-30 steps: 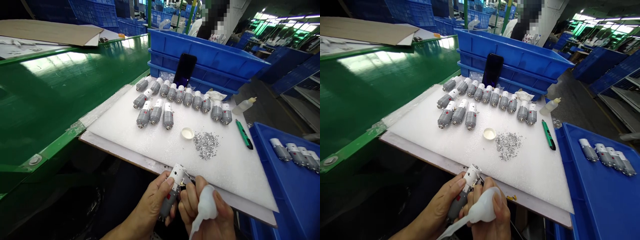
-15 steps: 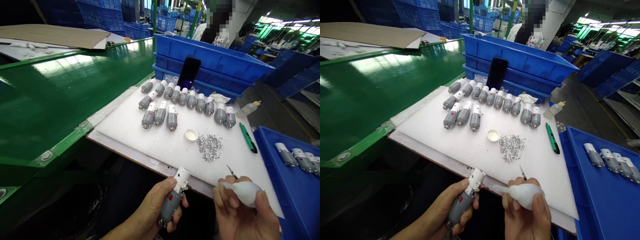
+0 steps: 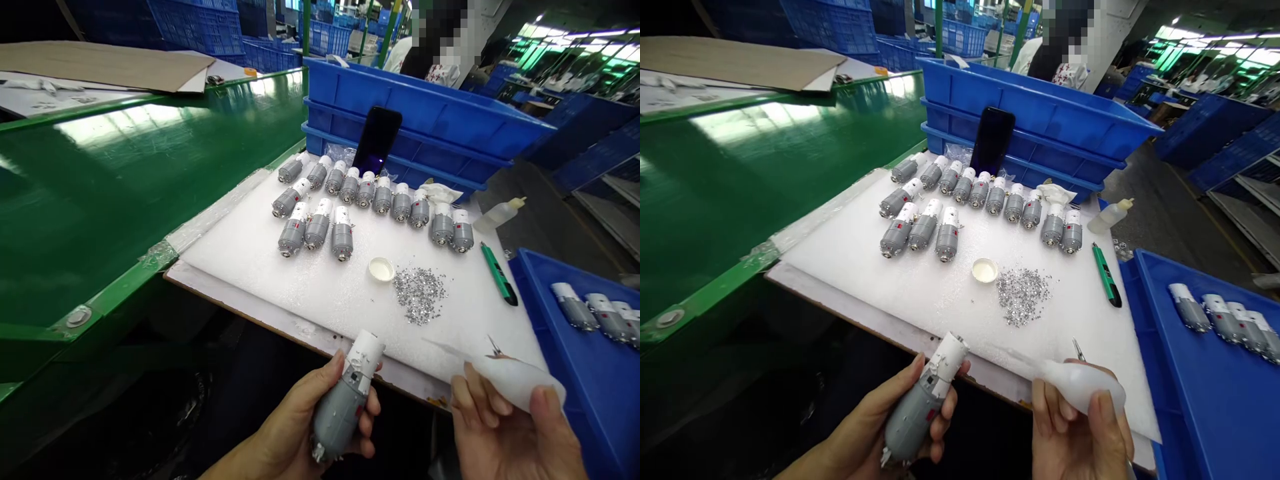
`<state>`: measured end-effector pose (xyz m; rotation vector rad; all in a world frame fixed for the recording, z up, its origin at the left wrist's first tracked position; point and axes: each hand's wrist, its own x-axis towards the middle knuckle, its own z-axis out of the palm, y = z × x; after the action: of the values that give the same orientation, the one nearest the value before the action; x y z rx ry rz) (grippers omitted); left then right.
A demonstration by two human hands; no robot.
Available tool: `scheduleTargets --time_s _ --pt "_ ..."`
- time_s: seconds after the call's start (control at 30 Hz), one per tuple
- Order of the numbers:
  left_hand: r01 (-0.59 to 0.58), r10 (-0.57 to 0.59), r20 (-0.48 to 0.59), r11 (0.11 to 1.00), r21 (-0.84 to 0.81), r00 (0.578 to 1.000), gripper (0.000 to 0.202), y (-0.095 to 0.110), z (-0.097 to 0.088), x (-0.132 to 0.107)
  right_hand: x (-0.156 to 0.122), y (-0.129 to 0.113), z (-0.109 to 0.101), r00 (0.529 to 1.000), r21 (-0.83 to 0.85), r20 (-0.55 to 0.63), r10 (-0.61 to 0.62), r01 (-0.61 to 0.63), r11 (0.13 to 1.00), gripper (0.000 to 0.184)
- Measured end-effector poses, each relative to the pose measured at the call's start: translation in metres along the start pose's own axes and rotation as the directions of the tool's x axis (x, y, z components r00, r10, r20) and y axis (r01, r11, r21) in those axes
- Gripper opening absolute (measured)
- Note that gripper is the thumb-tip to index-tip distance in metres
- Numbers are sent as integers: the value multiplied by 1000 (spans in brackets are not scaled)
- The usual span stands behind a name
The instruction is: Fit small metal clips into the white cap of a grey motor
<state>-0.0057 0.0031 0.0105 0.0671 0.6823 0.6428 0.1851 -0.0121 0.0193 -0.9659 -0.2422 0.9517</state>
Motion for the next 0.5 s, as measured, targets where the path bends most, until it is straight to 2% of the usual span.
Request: scheduleTargets --time_s 0.13,0.27,0.43,0.5 --pt "-8 8 -13 1000 -12 1000 46 -2 3 1 -1 -2 5 997 -83 -55 -56 51 995 33" --pt "34 -30 62 997 -67 998 48 -4 1 2 -2 -2 13 972 -165 -208 -111 77 983 45" --pt "-72 72 27 997 -10 997 44 -9 1 2 -7 -1 18 904 -333 -316 -287 177 926 27" --pt "-93 93 -2 995 31 996 42 -10 1 2 -8 1 11 931 -323 -255 -259 171 931 23"
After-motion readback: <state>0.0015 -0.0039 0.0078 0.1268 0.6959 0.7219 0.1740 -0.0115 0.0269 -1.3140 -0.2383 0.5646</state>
